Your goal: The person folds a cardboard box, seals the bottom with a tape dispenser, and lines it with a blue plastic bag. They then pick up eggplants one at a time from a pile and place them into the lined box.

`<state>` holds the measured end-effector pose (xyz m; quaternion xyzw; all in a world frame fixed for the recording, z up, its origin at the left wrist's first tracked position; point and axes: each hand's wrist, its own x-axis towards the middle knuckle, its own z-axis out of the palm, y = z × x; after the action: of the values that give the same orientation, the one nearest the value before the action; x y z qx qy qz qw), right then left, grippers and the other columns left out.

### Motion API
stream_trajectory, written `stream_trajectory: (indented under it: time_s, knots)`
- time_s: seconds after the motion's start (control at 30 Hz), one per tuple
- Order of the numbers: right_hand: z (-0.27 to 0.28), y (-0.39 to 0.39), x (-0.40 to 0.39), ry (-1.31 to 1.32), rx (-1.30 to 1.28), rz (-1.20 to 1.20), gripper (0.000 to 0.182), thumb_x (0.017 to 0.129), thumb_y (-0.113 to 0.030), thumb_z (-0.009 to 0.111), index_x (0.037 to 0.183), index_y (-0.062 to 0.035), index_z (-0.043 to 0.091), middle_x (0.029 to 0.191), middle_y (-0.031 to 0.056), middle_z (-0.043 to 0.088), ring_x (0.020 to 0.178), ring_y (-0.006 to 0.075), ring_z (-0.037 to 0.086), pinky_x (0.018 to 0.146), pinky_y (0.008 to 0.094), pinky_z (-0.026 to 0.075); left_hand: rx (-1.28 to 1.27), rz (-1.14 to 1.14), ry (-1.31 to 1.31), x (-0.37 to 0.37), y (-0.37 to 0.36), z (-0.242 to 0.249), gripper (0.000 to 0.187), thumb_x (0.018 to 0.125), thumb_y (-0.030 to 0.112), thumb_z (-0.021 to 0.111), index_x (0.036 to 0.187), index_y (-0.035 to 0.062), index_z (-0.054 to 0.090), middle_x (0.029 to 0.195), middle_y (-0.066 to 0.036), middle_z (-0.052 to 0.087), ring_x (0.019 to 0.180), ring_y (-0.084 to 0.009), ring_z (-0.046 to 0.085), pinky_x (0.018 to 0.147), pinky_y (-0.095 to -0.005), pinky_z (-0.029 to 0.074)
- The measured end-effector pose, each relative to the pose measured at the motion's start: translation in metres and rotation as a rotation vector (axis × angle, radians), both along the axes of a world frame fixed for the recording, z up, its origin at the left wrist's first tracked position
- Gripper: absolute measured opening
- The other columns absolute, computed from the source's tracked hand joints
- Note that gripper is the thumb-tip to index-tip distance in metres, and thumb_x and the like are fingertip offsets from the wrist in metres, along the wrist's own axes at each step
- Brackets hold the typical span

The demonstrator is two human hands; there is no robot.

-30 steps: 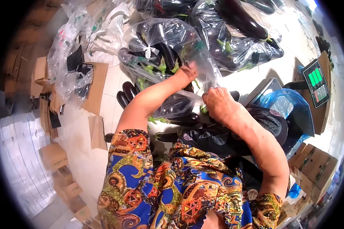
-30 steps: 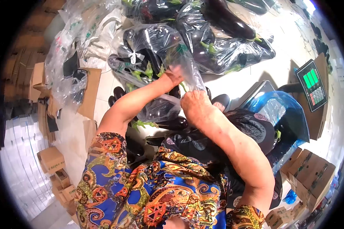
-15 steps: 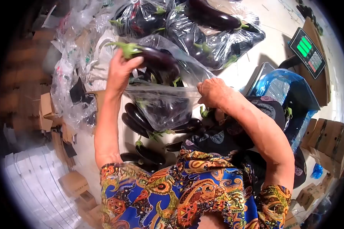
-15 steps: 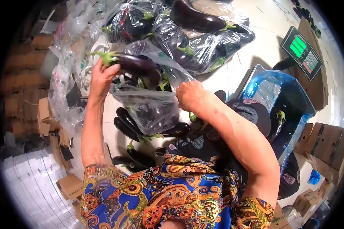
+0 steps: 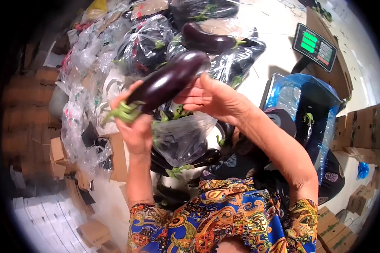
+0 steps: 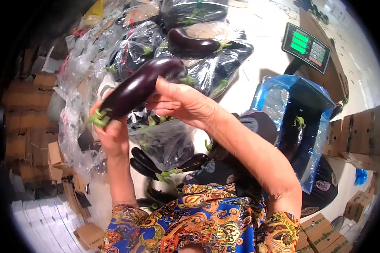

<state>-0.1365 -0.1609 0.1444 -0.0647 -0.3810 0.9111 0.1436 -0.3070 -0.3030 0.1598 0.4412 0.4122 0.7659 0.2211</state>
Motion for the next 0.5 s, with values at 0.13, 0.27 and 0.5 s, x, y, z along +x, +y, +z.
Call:
stream_trajectory:
  time_s: [0.13,0.27,0.5]
  knots:
    - [0.017,0.017,0.028,0.174,-0.279,-0.331,0.064,0.095,-0.053,0.048,0.129,0.0017,0.049,0.107,0.0216,0.064,0.103,0.0297,0.064,0.094,0.043,0.051,0.165,-0.085,0.667,0.07,0.042,-0.013,0.061,0.069,0.003,0.079,0.123,0.0038,0.049,0.134,-0.024,0.048,0.122,-0.0346,0.051,0.102,-0.0435,0.043]
    - [0.019,0.045,0.108,0.14,-0.232,-0.374,0.064,0.099,-0.052,0.034,0.125,0.0035,0.052,0.096,0.0231,0.067,0.074,0.0259,0.069,0.067,0.0349,0.059,-0.1,-0.411,0.557,0.112,0.048,-0.003,0.049,0.071,-0.008,0.071,0.118,0.0003,0.057,0.12,-0.02,0.06,0.11,-0.0305,0.061,0.095,-0.0363,0.048]
    - [0.041,0.043,0.239,-0.172,-0.02,-0.63,0.054,0.097,-0.043,0.043,0.128,0.0,0.051,0.1,0.0229,0.066,0.076,0.0266,0.069,0.065,0.0352,0.059,-0.414,-0.475,0.129,0.115,0.08,-0.016,0.029,0.087,0.0,0.06,0.116,-0.0029,0.057,0.099,-0.014,0.066,0.088,-0.0192,0.067,0.081,-0.0308,0.053]
